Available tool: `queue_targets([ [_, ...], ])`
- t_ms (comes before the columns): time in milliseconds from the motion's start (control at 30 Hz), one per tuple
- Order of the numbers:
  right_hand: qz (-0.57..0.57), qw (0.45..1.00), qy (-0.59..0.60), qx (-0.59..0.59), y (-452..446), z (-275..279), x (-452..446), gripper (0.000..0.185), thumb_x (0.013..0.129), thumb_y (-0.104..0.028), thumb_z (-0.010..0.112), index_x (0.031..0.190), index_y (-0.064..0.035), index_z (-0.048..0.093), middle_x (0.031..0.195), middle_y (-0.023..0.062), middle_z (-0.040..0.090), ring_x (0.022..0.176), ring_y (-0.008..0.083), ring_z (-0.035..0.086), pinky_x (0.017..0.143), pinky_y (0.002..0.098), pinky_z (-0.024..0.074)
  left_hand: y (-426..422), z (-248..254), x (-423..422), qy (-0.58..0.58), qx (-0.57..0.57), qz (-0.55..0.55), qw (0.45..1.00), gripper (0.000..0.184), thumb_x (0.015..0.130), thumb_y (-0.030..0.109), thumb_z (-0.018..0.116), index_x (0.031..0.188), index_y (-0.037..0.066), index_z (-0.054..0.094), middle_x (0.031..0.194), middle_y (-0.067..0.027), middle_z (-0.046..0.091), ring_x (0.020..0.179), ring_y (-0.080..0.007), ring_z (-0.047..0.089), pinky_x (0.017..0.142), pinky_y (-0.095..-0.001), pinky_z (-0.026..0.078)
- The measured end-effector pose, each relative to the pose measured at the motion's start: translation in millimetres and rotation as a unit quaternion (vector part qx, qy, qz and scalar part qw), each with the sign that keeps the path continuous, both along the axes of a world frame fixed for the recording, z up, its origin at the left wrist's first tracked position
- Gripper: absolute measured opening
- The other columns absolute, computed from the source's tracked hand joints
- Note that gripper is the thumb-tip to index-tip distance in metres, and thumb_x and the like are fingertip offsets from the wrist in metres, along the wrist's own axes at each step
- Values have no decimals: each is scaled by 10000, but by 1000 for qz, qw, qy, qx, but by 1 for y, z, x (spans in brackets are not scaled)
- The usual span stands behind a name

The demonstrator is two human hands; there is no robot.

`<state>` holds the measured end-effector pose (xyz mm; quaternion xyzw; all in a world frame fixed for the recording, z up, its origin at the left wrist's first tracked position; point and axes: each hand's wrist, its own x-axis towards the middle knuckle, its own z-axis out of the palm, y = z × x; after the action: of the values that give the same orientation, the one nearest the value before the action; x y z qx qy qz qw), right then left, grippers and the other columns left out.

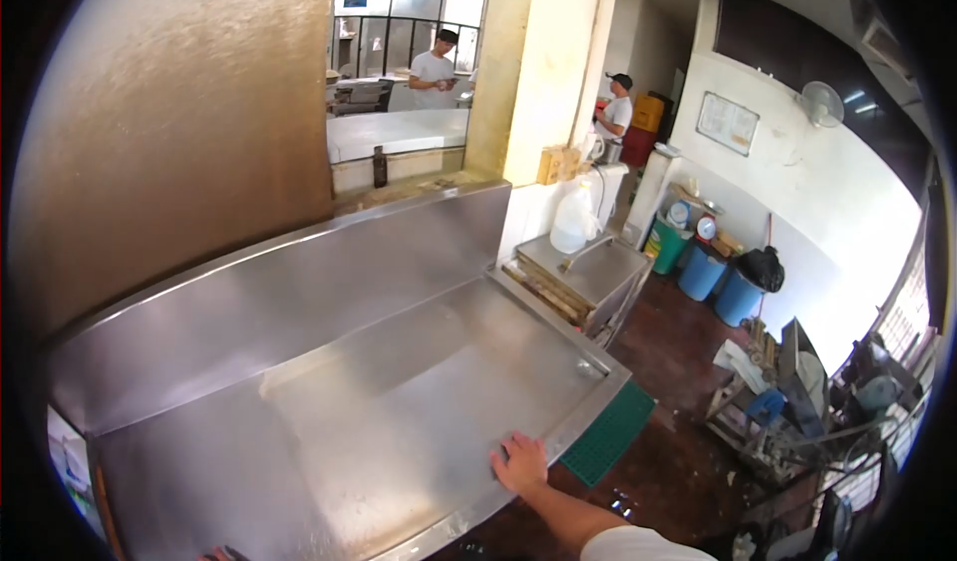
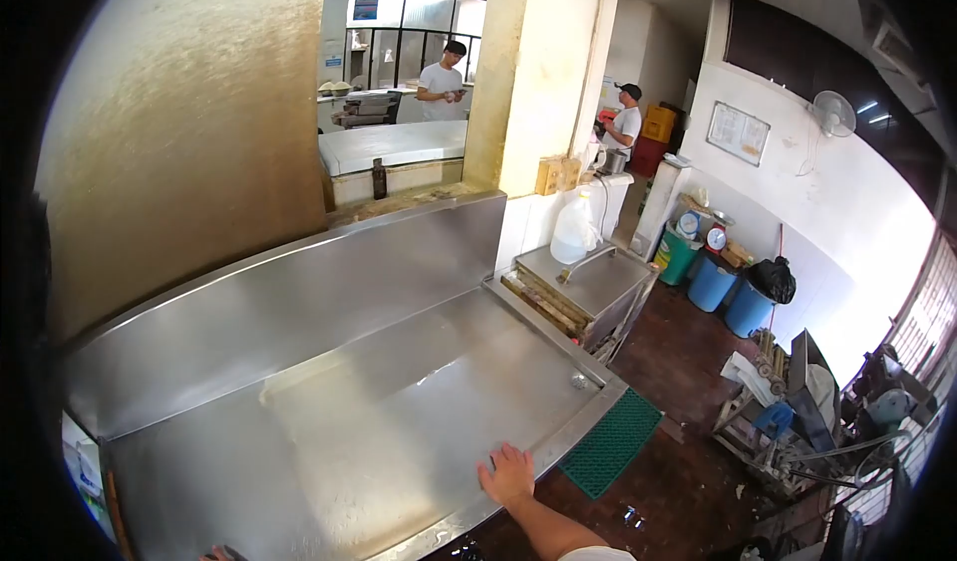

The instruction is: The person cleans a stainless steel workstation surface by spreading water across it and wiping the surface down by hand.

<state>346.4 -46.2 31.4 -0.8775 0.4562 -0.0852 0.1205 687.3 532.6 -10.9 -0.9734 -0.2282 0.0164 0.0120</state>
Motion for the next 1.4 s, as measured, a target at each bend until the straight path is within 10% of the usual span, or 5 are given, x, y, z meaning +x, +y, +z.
queue_targets([
  [1400, -26, 999, 7, -18, 1, -7, 1, 509, 856, -421, 549, 1266, -126, 617, 1409, 115, 519, 1364, 239, 415, 1177, 462, 215, -64, 59, -20, 62, -33, 81, 994, 882, 935, 684, 278, 1554, 61, 195, 1627, -186, 111, 1495, -374, 81, 1144, -626, 117],
])
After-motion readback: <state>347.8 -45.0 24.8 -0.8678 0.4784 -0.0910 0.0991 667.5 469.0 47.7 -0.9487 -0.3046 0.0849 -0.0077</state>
